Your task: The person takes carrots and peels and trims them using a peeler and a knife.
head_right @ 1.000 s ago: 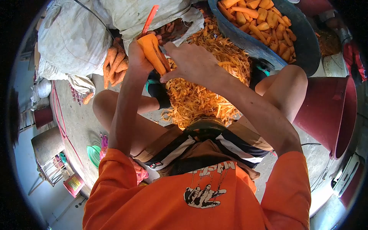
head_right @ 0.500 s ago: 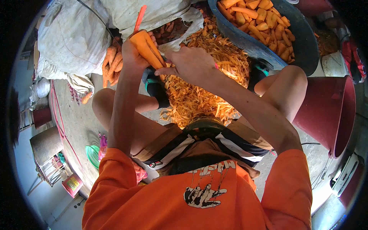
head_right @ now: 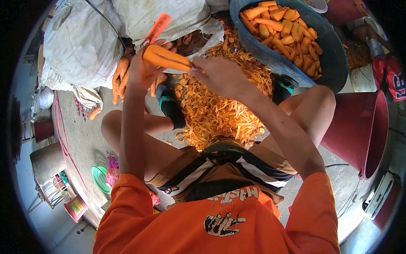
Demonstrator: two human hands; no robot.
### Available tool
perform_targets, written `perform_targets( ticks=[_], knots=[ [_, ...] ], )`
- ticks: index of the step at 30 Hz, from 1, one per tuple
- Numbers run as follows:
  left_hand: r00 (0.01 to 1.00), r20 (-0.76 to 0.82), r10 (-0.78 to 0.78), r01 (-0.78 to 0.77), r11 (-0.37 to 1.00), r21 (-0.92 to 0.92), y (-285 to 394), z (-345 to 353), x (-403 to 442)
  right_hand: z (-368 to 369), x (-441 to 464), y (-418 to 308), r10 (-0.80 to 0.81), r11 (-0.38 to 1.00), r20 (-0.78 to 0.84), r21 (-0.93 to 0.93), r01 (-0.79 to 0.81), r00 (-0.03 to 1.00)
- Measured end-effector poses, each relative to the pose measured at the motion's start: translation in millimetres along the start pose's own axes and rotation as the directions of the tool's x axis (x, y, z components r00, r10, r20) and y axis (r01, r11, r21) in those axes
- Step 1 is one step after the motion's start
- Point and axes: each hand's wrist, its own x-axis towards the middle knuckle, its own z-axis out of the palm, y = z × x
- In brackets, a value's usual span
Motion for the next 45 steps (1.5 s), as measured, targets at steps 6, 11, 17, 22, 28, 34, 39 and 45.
perform_targets(
  ticks=[6,11,17,22,28,34,39,45],
  knots=[
    [0.921,0.114,-0.372,0.040,0.381,0.924,-34,-53,35,-35,-7,8,-0.149,0.955,0.000,-0.259,0.144,0.989],
    [0.949,0.212,-0.233,-0.122,0.351,0.929,-89,-25,4,-35,-9,16,-0.214,0.951,0.003,-0.227,0.210,0.977],
    [0.976,-0.134,-0.172,0.217,0.834,0.508,-99,-59,38,-46,-6,15,-0.086,0.926,-0.077,-0.374,0.051,0.993],
    [0.974,-0.113,-0.198,0.225,0.916,0.333,-87,-8,11,-35,6,17,0.264,0.964,-0.020,0.047,-0.263,0.964],
    [0.996,-0.023,-0.082,0.085,0.971,0.223,-99,7,1,-6,12,-6,0.236,0.972,0.000,-0.014,-0.236,0.972],
    [0.997,0.032,-0.070,0.064,0.985,0.163,-99,6,5,-11,19,-13,0.231,0.973,0.025,0.017,-0.232,0.973],
    [0.997,0.013,-0.074,0.071,0.983,0.171,-96,9,2,-15,21,-18,0.230,0.973,0.103,-0.017,-0.230,0.968],
    [0.996,-0.059,-0.072,0.083,0.978,0.193,-88,19,-3,-10,24,-17,0.203,0.979,0.118,-0.045,-0.199,0.972]
  ],
)
